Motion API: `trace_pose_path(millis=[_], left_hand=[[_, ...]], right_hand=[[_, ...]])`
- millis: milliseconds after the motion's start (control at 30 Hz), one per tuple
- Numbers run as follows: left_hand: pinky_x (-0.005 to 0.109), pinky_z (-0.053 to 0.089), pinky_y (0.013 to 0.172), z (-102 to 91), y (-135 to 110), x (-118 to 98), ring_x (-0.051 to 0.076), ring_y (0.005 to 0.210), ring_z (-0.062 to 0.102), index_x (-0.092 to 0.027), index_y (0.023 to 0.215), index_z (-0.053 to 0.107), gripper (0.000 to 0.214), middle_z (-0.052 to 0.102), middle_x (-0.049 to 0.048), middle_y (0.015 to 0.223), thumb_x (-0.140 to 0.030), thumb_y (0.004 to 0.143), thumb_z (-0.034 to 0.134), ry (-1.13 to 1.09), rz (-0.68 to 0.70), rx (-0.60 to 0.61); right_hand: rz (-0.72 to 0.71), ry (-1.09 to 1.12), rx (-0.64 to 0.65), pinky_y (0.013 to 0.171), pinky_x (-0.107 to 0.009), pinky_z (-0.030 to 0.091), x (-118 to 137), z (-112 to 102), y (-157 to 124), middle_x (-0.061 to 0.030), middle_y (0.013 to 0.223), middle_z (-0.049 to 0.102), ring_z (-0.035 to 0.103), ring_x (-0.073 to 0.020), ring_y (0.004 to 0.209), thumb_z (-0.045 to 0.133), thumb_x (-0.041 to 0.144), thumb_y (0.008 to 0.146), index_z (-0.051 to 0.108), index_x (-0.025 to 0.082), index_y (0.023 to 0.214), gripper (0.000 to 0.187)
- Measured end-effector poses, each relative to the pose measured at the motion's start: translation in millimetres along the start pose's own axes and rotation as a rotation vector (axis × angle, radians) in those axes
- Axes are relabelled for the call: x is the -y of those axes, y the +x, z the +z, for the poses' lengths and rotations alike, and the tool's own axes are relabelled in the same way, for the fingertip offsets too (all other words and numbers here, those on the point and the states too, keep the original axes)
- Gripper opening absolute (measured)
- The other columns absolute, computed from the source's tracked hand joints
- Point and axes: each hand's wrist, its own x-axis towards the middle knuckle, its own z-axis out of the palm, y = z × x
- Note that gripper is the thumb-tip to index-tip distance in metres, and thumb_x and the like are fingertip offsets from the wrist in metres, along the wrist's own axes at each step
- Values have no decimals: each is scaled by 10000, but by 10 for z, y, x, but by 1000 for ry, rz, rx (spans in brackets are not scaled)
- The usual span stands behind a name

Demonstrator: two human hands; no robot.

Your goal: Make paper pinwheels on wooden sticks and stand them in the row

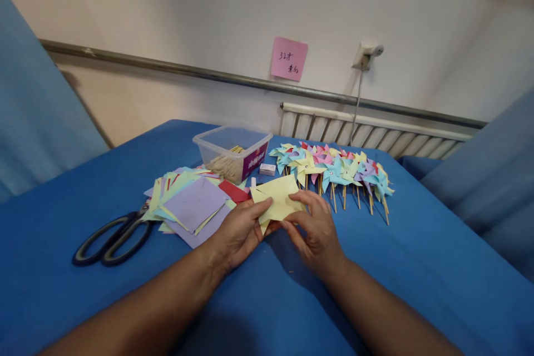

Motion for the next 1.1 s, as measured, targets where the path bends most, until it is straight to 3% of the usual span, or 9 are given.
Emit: trace_pose_path(millis=[167, 233, 400, 700, 967, 1100], left_hand=[[315, 561, 729, 3, -9, 39, 233, 811, 693, -65, 1198, 582, 387, 720, 164, 942, -143, 820, 584, 16, 7, 17], [326, 559, 756, -7, -3, 38, 236, 830, 691, -67, 1208, 575, 396, 717, 166, 964, -138, 818, 584, 8, 9, 20], [331, 551, 804, -31, 23, 16, 234, 885, 683, -61, 1211, 563, 382, 707, 166, 1004, -137, 837, 551, -19, 21, 16], [249, 558, 618, -19, 16, 35, 186, 731, 687, -71, 1203, 568, 371, 713, 154, 950, -125, 837, 554, -19, 6, -7], [298, 564, 724, 3, -1, 55, 211, 828, 685, -82, 1168, 599, 353, 713, 151, 972, -127, 818, 589, 21, 39, 18], [295, 563, 687, 32, -17, 64, 206, 782, 683, -81, 1168, 606, 350, 718, 150, 948, -125, 822, 581, 45, 37, 1]], right_hand=[[97, 85, -17, 959, -474, 396, 13, -10, 3, -71, 1131, 567, 495, -252, 1121, 562, 207, 833, 585, 223, 782, 59], [82, 92, 2, 980, -484, 379, 27, -41, 6, -77, 1181, 545, 472, -264, 1161, 579, 226, 816, 590, 228, 861, 47], [-6, -5, 138, 1019, -528, 317, 57, -69, -1, -89, 1347, 447, 363, -300, 1284, 576, 185, 773, 556, 244, 1075, 309], [-18, -19, 72, 974, -485, 369, 16, 21, -24, -50, 1184, 575, 453, -260, 1199, 584, 215, 839, 613, 256, 875, 62], [152, 110, 20, 970, -494, 388, -16, 18, -20, -65, 1156, 567, 475, -261, 1149, 599, 193, 805, 613, 227, 767, 53], [219, 127, 18, 965, -486, 390, -31, 31, -26, -59, 1157, 566, 477, -259, 1144, 635, 200, 781, 620, 227, 727, 62]])
